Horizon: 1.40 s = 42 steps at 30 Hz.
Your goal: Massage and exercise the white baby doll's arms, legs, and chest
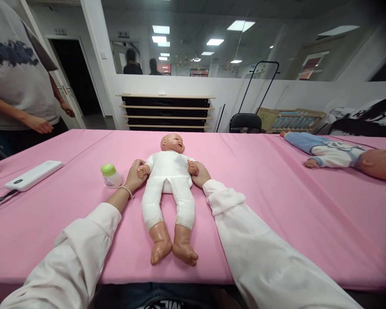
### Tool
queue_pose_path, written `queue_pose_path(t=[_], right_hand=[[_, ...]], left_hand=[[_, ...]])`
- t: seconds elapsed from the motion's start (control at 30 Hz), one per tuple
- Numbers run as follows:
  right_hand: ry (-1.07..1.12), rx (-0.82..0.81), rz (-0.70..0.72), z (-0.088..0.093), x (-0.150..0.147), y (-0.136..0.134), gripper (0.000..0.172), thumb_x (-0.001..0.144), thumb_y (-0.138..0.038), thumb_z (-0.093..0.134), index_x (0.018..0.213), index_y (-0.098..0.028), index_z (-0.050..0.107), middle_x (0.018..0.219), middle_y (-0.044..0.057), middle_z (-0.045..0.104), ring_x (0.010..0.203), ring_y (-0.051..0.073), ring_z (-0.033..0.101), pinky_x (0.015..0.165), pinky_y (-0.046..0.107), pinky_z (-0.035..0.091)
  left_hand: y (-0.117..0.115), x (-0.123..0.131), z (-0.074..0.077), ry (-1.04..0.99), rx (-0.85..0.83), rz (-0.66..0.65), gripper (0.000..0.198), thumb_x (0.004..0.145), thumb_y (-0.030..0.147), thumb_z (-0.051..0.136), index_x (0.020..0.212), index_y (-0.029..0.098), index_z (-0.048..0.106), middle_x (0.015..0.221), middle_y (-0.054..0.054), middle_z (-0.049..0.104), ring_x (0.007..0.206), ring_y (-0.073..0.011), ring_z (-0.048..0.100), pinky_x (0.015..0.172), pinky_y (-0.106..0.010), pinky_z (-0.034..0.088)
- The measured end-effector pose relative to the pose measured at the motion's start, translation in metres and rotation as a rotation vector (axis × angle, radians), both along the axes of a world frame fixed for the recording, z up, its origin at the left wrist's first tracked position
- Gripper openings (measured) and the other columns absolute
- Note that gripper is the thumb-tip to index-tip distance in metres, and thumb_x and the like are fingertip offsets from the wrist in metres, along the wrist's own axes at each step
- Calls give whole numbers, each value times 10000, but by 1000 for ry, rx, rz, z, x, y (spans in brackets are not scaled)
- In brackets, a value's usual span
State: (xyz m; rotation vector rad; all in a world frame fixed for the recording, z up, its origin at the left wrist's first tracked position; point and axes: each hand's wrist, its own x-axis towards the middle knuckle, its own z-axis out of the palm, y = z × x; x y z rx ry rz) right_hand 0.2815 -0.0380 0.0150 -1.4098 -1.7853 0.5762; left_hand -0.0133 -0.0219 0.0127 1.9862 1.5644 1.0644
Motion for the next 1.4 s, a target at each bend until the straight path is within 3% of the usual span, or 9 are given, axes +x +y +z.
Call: queue_pose_path(t=[0.2,0.4,0.53,0.67,0.8,0.93,1.07,1.23,1.4], right_hand=[[82,-60,15,-1,-3,-3,541,625,-243,545,1162,-180,530,1236,4,482,1207,93,461,1161,304,359],[198,-47,-72,-2,-6,12,736,700,-300,511,1383,-213,251,1384,2,306,1314,56,354,1199,247,318],[273,-13,-201,-2,-9,33,801,729,-374,495,1411,-186,120,1439,37,166,1356,75,284,1183,261,322],[337,-39,-325,-8,-9,60,696,750,-429,466,1352,-170,231,1386,78,269,1260,73,382,1138,266,353],[363,-79,-424,-20,-3,85,536,770,-427,420,1234,-160,404,1280,69,403,1190,65,414,1137,291,340],[414,-172,-398,-30,3,97,533,749,-450,430,1195,-162,474,1220,49,476,1110,59,462,1102,280,379],[389,-202,-328,-32,4,97,561,710,-482,477,1191,-194,507,1199,24,508,1078,56,494,1048,243,426],[297,-255,-369,-29,1,94,618,648,-395,564,1231,-219,463,1218,26,490,1094,83,506,1049,286,431],[328,-201,-512,-22,-4,87,793,668,-358,543,1368,-183,216,1363,88,308,1276,147,376,1130,372,345]], left_hand=[[1,4,0,-34,38,30,301,564,83,525,837,167,429,848,-30,500,777,-145,502,725,-282,438],[16,23,-2,-137,27,145,329,685,240,594,969,165,445,955,-68,551,866,-180,537,763,-314,448],[34,38,-4,-147,60,213,447,767,365,556,1154,185,426,1119,-93,537,995,-209,530,812,-332,443],[57,48,-9,-91,89,262,486,823,371,473,1269,206,373,1172,-95,529,1036,-222,519,818,-343,435],[81,50,-14,48,-13,239,435,845,345,407,1247,196,478,1138,-108,570,1029,-254,529,832,-374,412],[94,47,-18,80,-228,238,414,855,384,375,1163,209,589,1069,-114,620,972,-289,561,767,-384,407],[97,46,-19,125,-258,241,420,869,419,339,1141,244,607,1094,-104,617,984,-312,554,756,-410,396],[95,48,-16,160,-273,232,470,858,495,345,1176,248,586,1106,-125,604,1021,-338,526,819,-468,369],[92,46,-13,-33,-283,243,540,776,485,515,1243,213,497,1141,-118,574,1021,-299,538,832,-415,406]])
